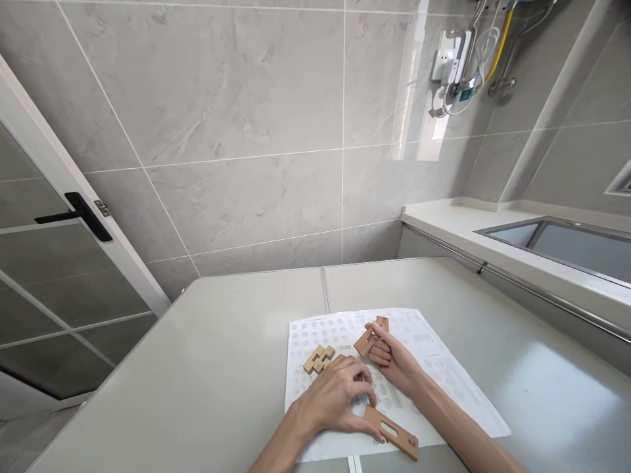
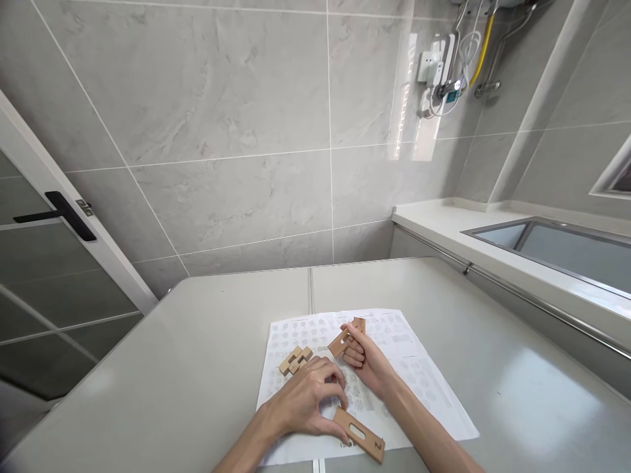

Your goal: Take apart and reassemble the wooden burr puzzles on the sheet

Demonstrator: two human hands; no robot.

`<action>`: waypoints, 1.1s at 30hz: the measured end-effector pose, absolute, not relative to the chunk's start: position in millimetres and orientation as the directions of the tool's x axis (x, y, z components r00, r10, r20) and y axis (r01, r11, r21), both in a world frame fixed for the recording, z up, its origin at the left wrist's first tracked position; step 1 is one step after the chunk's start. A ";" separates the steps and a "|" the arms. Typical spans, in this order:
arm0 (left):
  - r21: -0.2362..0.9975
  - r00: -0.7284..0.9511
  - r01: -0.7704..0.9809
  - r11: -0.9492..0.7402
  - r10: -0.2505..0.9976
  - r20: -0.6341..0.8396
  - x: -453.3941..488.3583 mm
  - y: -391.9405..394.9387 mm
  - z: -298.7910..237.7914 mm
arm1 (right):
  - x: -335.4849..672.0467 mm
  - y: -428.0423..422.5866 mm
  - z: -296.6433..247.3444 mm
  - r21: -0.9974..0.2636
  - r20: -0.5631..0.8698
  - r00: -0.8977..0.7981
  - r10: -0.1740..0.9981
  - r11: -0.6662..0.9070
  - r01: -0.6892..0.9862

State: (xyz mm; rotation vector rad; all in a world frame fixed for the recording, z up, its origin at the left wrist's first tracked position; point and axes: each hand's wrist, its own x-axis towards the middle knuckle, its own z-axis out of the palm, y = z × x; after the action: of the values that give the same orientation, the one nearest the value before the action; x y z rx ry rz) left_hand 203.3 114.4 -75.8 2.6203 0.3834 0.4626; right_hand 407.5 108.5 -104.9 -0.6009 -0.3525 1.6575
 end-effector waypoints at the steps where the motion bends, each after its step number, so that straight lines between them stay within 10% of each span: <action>1: 0.477 0.902 0.196 -0.857 0.348 0.255 203.6 114.8 -76.1 | 407.8 108.7 -105.0 -0.546 -0.188 -0.089 0.978 -0.179 -0.818; 12: 0.490 0.867 0.323 -0.810 0.461 0.190 196.1 117.8 -65.6 | 407.5 108.2 -105.1 -0.503 -0.204 -0.060 0.977 -0.157 -0.850; 22: 0.910 0.543 0.223 -0.350 0.820 0.183 196.7 116.7 -48.3 | 415.2 108.7 -95.5 -0.418 -0.198 0.038 0.979 -0.050 -0.907; 33: 0.958 0.326 0.156 -0.239 0.929 0.178 197.8 129.9 -56.2 | 411.7 94.5 -81.1 -0.654 -0.118 -0.490 0.864 -0.439 -0.616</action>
State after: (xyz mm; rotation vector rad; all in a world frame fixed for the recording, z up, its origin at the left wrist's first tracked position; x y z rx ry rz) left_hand 197.8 129.9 -56.2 1.6422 0.9967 1.0205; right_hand 411.7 94.5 -81.1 -0.5546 -0.6810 2.0202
